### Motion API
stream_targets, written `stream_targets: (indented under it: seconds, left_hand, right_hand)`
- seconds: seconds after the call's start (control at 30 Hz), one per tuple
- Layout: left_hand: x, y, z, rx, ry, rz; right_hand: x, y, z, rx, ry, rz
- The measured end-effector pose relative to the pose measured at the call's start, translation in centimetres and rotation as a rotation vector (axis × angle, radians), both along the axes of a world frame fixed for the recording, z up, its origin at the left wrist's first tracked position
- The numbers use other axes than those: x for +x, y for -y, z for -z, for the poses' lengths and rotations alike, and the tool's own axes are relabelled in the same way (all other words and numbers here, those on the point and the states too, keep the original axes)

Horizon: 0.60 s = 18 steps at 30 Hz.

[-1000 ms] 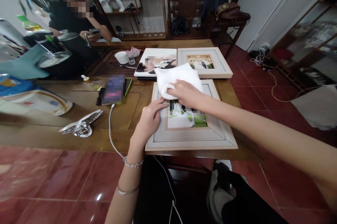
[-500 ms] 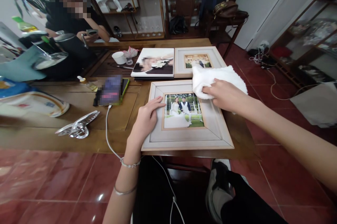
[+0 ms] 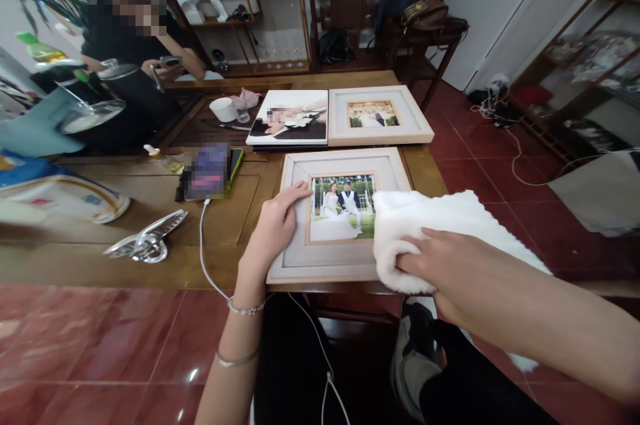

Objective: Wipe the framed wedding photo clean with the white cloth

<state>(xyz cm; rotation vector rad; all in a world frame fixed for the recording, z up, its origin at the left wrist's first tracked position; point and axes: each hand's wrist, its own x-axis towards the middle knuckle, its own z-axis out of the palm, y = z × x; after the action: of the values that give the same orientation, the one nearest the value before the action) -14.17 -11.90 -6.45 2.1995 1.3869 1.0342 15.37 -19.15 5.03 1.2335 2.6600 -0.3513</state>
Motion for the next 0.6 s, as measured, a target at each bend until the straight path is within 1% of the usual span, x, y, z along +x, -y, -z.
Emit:
stream_targets:
  seconds: [0.07, 0.13, 0.3, 0.4, 0.47, 0.5, 0.6]
  left_hand:
    - [0.0, 0.0, 0.0, -0.005, -0.004, 0.006]
    - [0.0, 0.0, -0.1, -0.007, -0.004, 0.009]
    - [-0.1, 0.0, 0.1, -0.003, 0.007, 0.014]
    - [0.0, 0.0, 0.1, 0.006, 0.022, 0.015]
    - [0.0, 0.0, 0.1, 0.006, 0.024, 0.010]
    - [0.0, 0.0, 0.1, 0.004, 0.021, 0.007]
    - [0.0, 0.0, 0.1, 0.001, 0.016, -0.005]
  right_hand:
    - [-0.4, -1.1, 0.4, 0.074, 0.063, 0.023]
    - [-0.7, -3.0, 1.2, 0.156, 0.092, 0.045]
    - [-0.1, -9.5, 3.7, 0.336, 0.069, 0.047]
    - [0.3, -12.7, 4.5, 0.464, 0.061, 0.067]
    - [0.2, -13.6, 4.7, 0.519, 0.085, 0.050]
    - [0.1, -13.6, 4.7, 0.520, 0.105, 0.034]
    - [-0.6, -12.2, 4.3, 0.450, 0.163, -0.006]
